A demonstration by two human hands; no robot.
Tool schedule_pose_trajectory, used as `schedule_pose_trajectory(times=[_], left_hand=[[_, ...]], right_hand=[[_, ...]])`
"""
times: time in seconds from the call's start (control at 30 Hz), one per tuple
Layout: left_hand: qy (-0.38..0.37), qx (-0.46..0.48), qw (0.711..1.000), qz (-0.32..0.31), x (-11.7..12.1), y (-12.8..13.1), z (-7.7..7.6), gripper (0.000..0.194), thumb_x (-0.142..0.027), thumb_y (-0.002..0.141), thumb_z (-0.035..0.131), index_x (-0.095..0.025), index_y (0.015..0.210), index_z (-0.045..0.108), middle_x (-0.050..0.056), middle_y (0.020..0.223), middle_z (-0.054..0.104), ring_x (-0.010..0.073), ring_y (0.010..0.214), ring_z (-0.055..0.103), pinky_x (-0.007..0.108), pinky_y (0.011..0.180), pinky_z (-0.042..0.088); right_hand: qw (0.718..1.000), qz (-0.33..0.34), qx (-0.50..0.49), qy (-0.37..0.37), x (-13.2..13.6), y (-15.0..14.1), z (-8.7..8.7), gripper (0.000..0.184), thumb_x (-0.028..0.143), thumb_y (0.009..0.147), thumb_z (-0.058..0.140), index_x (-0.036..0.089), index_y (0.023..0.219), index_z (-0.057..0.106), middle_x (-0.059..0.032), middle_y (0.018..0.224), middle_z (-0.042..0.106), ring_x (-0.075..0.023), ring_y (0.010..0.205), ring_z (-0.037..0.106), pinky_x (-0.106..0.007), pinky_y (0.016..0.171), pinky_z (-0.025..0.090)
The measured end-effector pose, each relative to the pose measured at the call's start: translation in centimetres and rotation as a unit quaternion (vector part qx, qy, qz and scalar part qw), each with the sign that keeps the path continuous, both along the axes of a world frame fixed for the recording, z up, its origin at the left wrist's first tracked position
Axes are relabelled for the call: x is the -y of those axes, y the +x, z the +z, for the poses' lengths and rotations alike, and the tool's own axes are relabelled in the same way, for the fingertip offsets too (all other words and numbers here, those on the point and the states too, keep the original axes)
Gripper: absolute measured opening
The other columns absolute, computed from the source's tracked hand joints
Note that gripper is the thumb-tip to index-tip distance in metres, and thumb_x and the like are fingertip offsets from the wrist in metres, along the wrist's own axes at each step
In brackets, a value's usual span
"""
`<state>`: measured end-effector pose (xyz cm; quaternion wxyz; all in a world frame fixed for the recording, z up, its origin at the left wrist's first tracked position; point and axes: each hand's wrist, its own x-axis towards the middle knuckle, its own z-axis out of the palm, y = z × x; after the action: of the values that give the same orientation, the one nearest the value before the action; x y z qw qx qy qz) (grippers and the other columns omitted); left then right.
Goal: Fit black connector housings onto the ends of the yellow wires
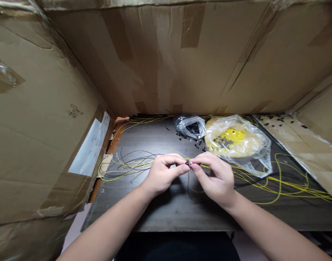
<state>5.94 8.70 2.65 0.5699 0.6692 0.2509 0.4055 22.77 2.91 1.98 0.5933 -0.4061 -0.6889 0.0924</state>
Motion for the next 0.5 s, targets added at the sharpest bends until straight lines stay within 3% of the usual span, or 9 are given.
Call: schedule_pose_trajectory(times=[0.5], left_hand=[[-0.012, 0.002, 1.000, -0.020, 0.00, 0.12, -0.13, 0.019, -0.032, 0.081, 0.074, -0.015, 0.074, 0.075, 0.006, 0.076, 0.071, 0.0147, 0.071, 0.063, 0.026, 0.070, 0.050]], right_hand=[[0.997, -0.017, 0.055, 0.053, 0.17, 0.29, -0.15, 0.027, 0.002, 0.083, 0.066, 0.019, 0.104, 0.067, -0.0060, 0.087, 0.070, -0.0170, 0.079, 0.066, -0.032, 0.071, 0.056]])
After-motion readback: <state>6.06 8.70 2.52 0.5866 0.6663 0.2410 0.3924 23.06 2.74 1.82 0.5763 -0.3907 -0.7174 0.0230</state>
